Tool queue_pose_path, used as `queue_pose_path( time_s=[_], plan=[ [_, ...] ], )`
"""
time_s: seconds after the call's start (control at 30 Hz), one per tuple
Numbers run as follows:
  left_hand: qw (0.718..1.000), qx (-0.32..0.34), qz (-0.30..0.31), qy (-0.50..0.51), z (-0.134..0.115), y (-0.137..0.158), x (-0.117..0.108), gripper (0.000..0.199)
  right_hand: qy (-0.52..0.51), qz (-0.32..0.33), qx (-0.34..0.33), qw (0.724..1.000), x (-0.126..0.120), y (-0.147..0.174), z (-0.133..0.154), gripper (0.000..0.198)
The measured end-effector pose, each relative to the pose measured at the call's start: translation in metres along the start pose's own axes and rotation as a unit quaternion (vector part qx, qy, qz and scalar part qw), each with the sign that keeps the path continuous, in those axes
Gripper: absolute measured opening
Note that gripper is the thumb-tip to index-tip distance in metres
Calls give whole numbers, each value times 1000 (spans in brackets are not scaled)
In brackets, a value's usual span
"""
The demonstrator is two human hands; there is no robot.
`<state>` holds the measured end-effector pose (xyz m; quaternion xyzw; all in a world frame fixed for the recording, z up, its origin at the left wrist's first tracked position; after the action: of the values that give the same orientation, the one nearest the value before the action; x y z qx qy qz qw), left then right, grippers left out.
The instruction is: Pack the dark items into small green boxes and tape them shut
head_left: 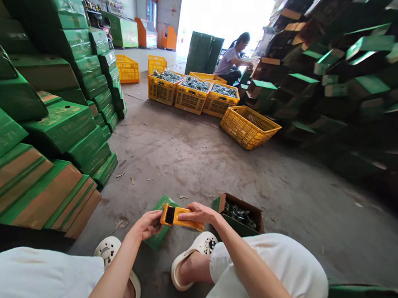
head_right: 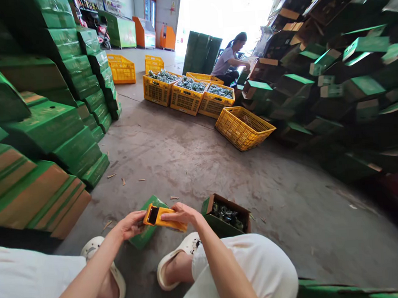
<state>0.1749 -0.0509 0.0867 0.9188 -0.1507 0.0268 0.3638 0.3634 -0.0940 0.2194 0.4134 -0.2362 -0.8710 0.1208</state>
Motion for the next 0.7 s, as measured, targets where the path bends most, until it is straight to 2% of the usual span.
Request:
queue_pose_path(
  time_s=[0.13,0.2,0.3,0.4,0.7],
  plan=[
    [997,59,-19,-48,-13,-11,-1,71,-17,-2,23,1000,12,7,-13,70],
    [990,98,-50,-91,-28,-20,-18,65,-18,4,47,999,15,14,-27,70],
    [968,159,-109,-163,-54,-34,-57,49,4,21,116,993,20,29,-60,67],
    [943,203,-128,-229,-70,-45,-80,35,7,33,155,987,29,39,-86,61],
    [889,244,-154,-355,-73,-70,-75,20,-23,30,185,982,68,22,-101,56]
  ],
)
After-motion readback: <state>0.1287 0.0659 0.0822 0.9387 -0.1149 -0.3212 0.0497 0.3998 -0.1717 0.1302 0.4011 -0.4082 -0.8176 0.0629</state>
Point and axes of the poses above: each hand's wrist, its own y-axis away from the middle knuckle, its own x-axis out of the palm, z = x × y, the point moved 8 cm from there along -y, towards the middle knuckle, and after that the axes turned 13 degrees about -z, right-handed, at the moved point
